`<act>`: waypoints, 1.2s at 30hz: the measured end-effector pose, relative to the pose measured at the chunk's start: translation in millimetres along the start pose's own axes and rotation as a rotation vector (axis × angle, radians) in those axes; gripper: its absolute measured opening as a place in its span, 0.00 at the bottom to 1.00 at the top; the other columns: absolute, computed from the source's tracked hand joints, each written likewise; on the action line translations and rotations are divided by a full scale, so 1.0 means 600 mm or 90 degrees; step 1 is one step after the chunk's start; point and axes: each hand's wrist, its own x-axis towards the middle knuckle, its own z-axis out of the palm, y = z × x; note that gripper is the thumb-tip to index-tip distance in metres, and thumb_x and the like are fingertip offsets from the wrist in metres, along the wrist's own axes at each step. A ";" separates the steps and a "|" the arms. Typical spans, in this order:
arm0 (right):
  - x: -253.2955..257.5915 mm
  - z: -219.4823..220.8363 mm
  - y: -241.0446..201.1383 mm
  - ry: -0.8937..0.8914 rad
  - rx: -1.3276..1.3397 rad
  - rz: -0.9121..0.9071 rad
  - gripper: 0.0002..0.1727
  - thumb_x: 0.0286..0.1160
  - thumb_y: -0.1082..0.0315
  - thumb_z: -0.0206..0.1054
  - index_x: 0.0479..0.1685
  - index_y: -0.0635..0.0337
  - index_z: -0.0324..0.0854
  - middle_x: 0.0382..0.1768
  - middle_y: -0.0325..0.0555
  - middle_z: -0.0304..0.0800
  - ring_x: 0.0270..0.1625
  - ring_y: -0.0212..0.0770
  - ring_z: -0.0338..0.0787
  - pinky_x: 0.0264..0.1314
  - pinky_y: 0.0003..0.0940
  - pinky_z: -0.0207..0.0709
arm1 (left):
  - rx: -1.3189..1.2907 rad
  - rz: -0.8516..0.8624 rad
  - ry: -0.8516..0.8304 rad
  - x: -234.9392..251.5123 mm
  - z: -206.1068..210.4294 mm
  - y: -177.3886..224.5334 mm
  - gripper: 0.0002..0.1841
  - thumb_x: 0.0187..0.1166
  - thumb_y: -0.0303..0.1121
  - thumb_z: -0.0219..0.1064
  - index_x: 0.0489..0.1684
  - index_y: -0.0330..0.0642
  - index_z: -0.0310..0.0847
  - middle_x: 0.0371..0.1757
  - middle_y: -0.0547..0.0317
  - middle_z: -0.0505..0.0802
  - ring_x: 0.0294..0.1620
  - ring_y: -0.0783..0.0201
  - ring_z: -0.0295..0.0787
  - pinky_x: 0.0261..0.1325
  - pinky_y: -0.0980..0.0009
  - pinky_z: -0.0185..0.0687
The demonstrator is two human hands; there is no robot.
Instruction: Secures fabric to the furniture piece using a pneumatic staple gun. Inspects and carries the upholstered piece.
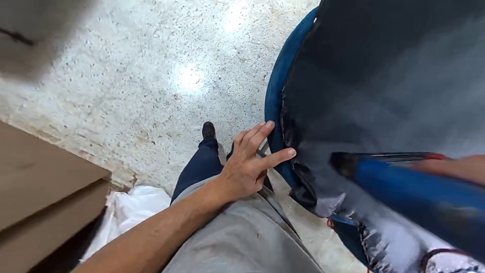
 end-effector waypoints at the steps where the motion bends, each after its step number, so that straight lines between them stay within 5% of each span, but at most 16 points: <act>1: 0.023 0.013 0.033 0.009 -0.025 -0.143 0.21 0.52 0.63 0.74 0.49 0.59 0.93 0.35 0.50 0.95 0.37 0.50 0.95 0.37 0.55 0.86 | -0.003 -0.001 0.006 0.001 0.002 0.000 0.35 0.69 0.33 0.65 0.80 0.79 0.74 0.93 0.48 0.62 0.95 0.47 0.48 0.87 0.38 0.52; 3: 0.064 0.046 0.059 0.112 -0.074 -0.300 0.24 0.53 0.47 0.65 0.47 0.45 0.94 0.29 0.30 0.92 0.30 0.31 0.91 0.24 0.39 0.83 | -0.010 -0.004 0.016 0.001 0.003 0.001 0.36 0.68 0.32 0.66 0.80 0.80 0.75 0.92 0.47 0.63 0.94 0.47 0.51 0.87 0.40 0.53; 5: 0.084 0.061 0.061 0.151 -0.071 -0.350 0.22 0.55 0.45 0.63 0.44 0.41 0.93 0.27 0.23 0.90 0.29 0.22 0.88 0.23 0.31 0.80 | -0.015 -0.007 0.018 0.002 0.001 0.004 0.37 0.66 0.32 0.66 0.80 0.79 0.75 0.92 0.45 0.64 0.94 0.46 0.52 0.86 0.39 0.54; 19: 0.121 0.061 0.055 0.146 -0.107 -0.428 0.24 0.59 0.45 0.62 0.49 0.44 0.95 0.28 0.29 0.92 0.30 0.25 0.89 0.24 0.30 0.80 | -0.028 -0.025 0.030 0.001 0.006 0.014 0.40 0.61 0.30 0.69 0.82 0.73 0.75 0.93 0.46 0.62 0.94 0.46 0.52 0.85 0.42 0.58; 26: 0.133 0.023 0.053 0.135 -0.148 -0.461 0.22 0.55 0.45 0.62 0.41 0.46 0.93 0.25 0.24 0.88 0.26 0.22 0.86 0.20 0.28 0.77 | -0.013 -0.016 0.020 0.000 0.006 0.011 0.42 0.62 0.30 0.70 0.85 0.76 0.71 0.95 0.47 0.59 0.95 0.46 0.50 0.87 0.41 0.57; 30: 0.120 -0.001 0.064 0.137 -0.124 -0.416 0.24 0.54 0.48 0.64 0.45 0.51 0.93 0.26 0.28 0.90 0.28 0.22 0.88 0.24 0.26 0.80 | 0.037 0.010 0.056 -0.019 0.015 0.016 0.39 0.65 0.31 0.69 0.84 0.70 0.73 0.91 0.42 0.67 0.91 0.46 0.61 0.85 0.49 0.67; 36: 0.140 0.019 0.058 0.168 -0.140 -0.451 0.24 0.58 0.45 0.63 0.44 0.49 0.94 0.24 0.27 0.88 0.26 0.22 0.86 0.21 0.27 0.76 | 0.039 0.003 0.048 -0.029 0.022 0.019 0.39 0.65 0.31 0.69 0.85 0.70 0.72 0.91 0.43 0.67 0.91 0.49 0.62 0.84 0.53 0.70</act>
